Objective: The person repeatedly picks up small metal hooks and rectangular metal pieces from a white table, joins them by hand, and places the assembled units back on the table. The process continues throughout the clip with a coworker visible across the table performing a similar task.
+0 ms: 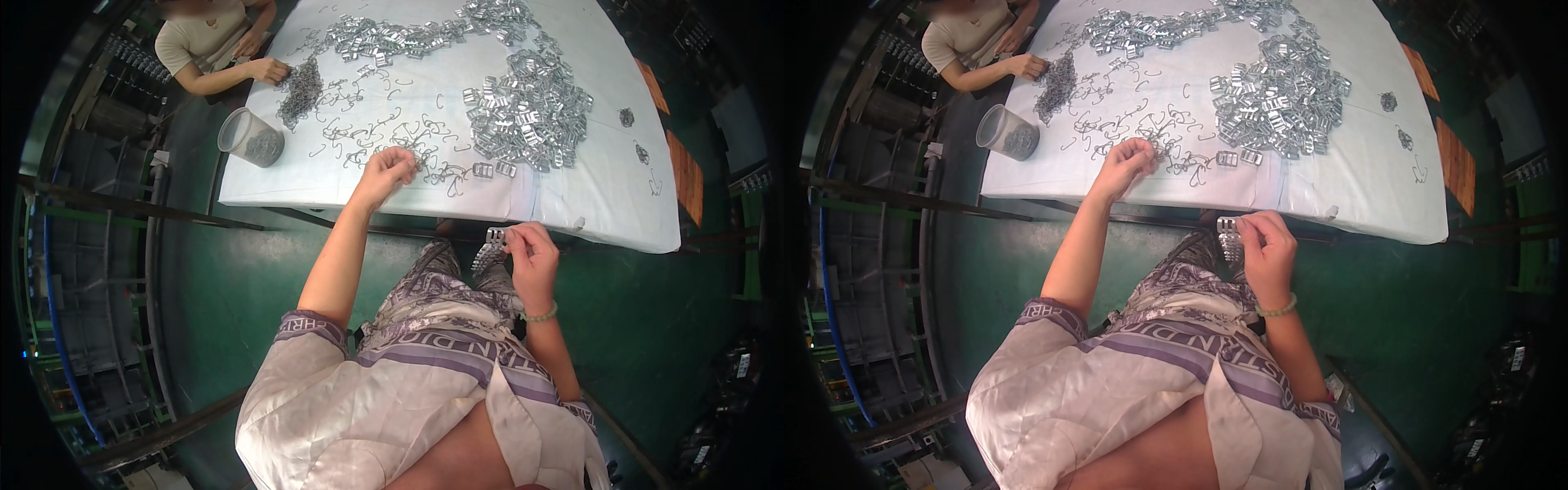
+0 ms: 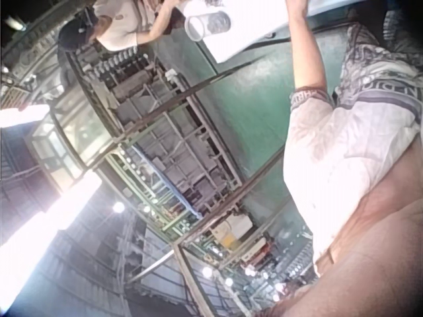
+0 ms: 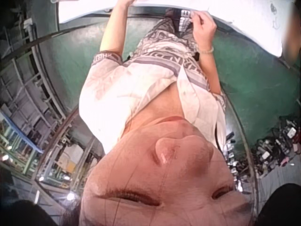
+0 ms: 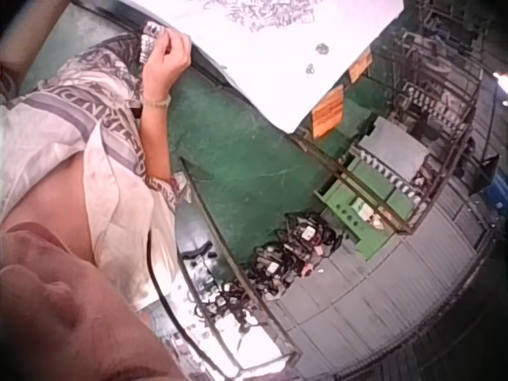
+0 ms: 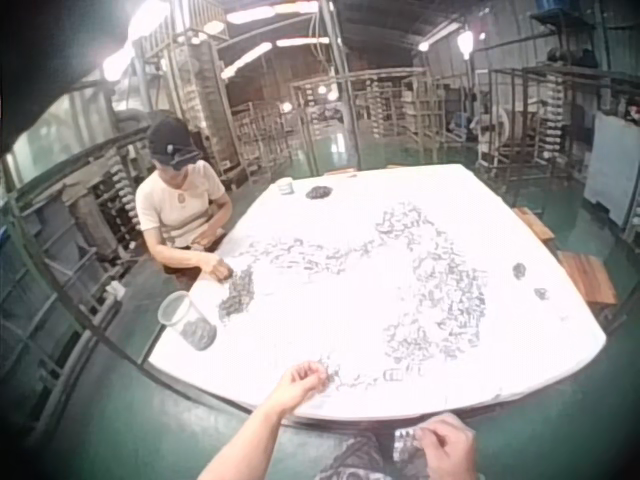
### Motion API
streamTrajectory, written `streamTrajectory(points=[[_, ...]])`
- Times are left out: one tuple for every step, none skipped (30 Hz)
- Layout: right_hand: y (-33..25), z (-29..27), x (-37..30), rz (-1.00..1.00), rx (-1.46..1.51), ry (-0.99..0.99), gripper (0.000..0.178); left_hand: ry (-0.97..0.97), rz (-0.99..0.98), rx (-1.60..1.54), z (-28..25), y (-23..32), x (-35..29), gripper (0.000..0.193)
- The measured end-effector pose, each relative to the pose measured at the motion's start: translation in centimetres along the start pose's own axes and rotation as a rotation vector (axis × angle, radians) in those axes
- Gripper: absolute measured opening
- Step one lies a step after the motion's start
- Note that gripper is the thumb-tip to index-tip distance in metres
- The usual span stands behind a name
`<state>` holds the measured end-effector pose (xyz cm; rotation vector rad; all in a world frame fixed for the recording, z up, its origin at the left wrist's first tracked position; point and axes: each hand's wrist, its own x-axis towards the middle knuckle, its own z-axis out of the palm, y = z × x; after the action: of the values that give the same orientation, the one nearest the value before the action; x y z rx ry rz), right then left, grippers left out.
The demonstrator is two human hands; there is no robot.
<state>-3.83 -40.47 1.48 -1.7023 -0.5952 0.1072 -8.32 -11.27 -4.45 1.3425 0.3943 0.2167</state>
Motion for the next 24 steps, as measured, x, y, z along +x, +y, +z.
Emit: streamTrajectory(points=[[0.1,0.1,0.0,0.005,-0.003,0.003,0.01,0.01,-0.008,0.007,0.3,0.3,-0.1,0.006],[0.2,0.1,0.0,0.01,-0.005,0.006,0.009,0.02,-0.015,0.015,0.6,0.7,-0.3,0.005],[0.0,0.1,0.0,0.011,-0.008,0.01,0.009,-0.022,0.029,-0.002,1.2,1.2,-0.8,0.005],[0.0,0.2,0.1,0.013,-0.012,0.017,0.009,-0.068,0.072,-0.02,2.3,1.8,-1.4,0.005],[-0.1,0.2,0.1,0.014,-0.016,0.024,0.009,-0.114,0.116,-0.038,3.5,2.4,-2.1,0.004],[-0.1,0.3,0.1,0.019,0.002,0.032,0.009,-0.162,0.152,-0.014,5.1,3.3,-3.1,0.003],[-0.1,0.5,0.1,0.022,0.021,0.036,0.009,-0.211,0.179,-0.038,6.7,3.9,-4.2,0.002],[-0.1,0.5,0.1,0.024,0.04,0.041,0.01,-0.284,0.186,-0.013,8.1,4.6,-5.2,0.003],[-0.1,0.4,0.0,0.014,0.017,0.034,0.011,-0.348,0.24,-0.014,9.2,4.8,-5.9,0.005],[0.0,0.3,0.0,0.004,-0.004,0.025,0.013,-0.395,0.295,0.05,10.1,5.1,-6.4,0.005],[0.0,0.3,0.0,-0.005,-0.025,0.016,0.014,-0.393,0.268,0.04,10.8,5.1,-6.8,0.005],[-0.1,0.2,0.0,-0.013,-0.038,0.018,0.014,-0.38,0.336,0.151,11.2,4.9,-6.9,0.007],[-0.4,0.1,0.0,-0.021,-0.052,0.021,0.014,-0.366,0.402,0.263,11.4,4.7,-6.9,0.009],[-0.5,0.1,0.0,-0.029,-0.065,0.025,0.014,-0.351,0.416,0.301,11.6,4.6,-7.0,0.01],[-0.5,0.1,0.0,-0.043,-0.077,0.032,0.014,-0.337,0.43,0.34,11.8,4.6,-7.2,0.011],[-0.5,0.1,-0.1,-0.057,-0.088,0.04,0.014,-0.324,0.444,0.378,12.0,4.6,-7.2,0.012],[-0.5,0.1,-0.1,-0.071,-0.1,0.047,0.013,-0.32,0.454,0.38,12.2,4.5,-7.3,0.013],[-0.5,0.1,-0.1,-0.07,-0.094,0.049,0.014,-0.316,0.464,0.382,12.3,4.4,-7.3,0.013],[-0.5,0.1,-0.1,-0.069,-0.089,0.051,0.014,-0.313,0.474,0.385,12.4,4.3,-7.3,0.014],[-0.5,0.1,-0.2,-0.067,-0.083,0.052,0.014,-0.31,0.509,0.379,12.5,4.3,-7.3,0.014],[-0.6,0.1,-0.1,-0.05,-0.07,0.048,0.015,-0.307,0.544,0.372,12.5,4.1,-7.2,0.014],[-0.8,0.1,-0.1,-0.032,-0.057,0.044,0.015,-0.303,0.578,0.366,12.6,4.0,-7.2,0.014],[-0.8,0.1,0.0,-0.015,-0.044,0.039,0.016,-0.293,0.606,0.362,12.7,4.0,-7.2,0.014],[-0.8,0.1,0.0,-0.005,-0.033,0.031,0.016,-0.283,0.633,0.357,12.9,4.1,-7.3,0.014]])
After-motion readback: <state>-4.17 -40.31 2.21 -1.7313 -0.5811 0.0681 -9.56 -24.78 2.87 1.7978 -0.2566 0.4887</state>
